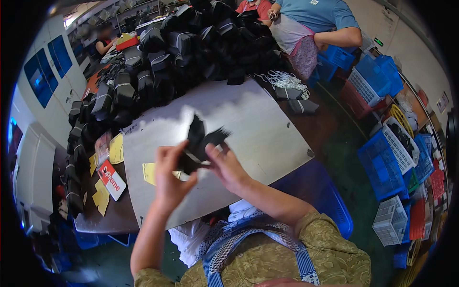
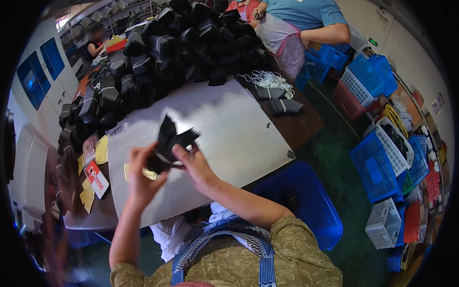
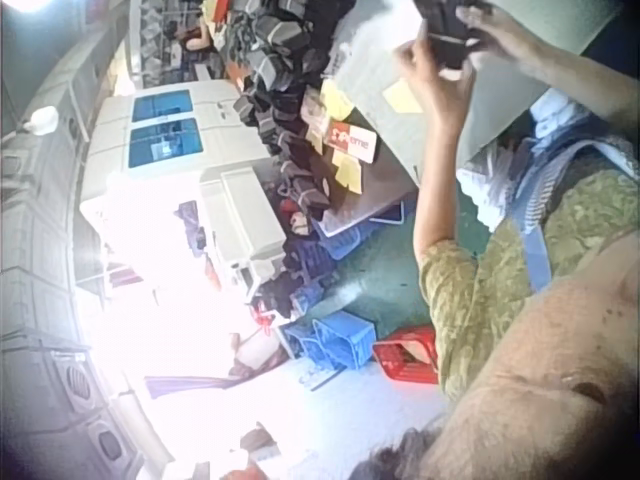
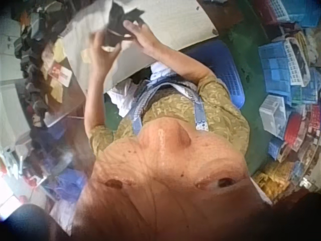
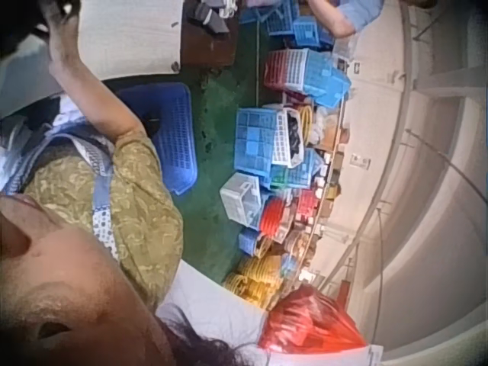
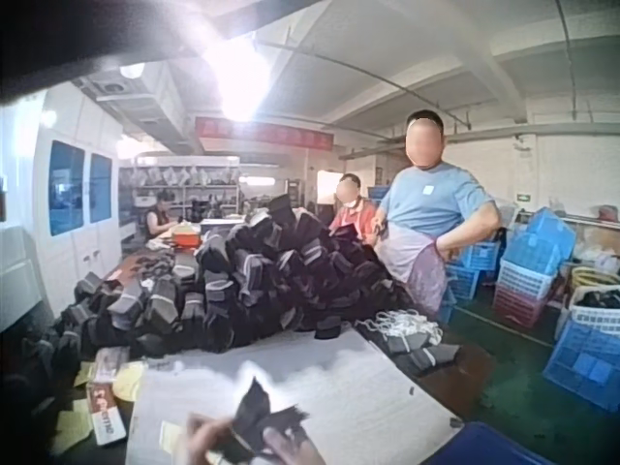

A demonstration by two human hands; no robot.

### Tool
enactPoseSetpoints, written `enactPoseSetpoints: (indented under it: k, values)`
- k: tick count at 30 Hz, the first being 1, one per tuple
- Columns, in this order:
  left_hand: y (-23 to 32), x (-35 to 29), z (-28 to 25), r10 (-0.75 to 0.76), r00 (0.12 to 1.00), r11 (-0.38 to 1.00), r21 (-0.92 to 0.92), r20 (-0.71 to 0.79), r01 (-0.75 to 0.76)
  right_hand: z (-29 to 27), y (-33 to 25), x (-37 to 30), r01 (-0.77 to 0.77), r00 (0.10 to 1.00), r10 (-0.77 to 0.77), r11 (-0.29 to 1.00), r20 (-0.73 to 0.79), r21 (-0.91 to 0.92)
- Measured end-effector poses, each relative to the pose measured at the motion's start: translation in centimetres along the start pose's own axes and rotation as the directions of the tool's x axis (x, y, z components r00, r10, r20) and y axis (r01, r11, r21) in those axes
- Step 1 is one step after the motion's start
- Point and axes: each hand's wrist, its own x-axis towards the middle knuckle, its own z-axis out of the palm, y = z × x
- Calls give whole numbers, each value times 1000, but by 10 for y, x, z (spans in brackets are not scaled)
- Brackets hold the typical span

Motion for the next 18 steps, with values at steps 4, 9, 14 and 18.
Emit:
enactPoseSetpoints:
  k: [4, 9, 14, 18]
  values:
    - [-8, -3, 29, -311, 948, 723, -631, 66, 282, -39, -14, -1, 138, 990, -137, 990, -31, 17]
    - [-10, 2, 76, -396, 699, -38, -772, 595, 635, -30, -23, -16, 215, 972, -178, 935, 152, -282]
    - [-35, 5, 104, -374, 694, -186, -783, 615, 594, -84, -15, 20, 377, 793, -573, 197, 206, -905]
    - [-37, 3, 102, -468, 689, -65, -799, 554, 598, -71, -37, 3, 507, 700, -630, 109, 335, -855]
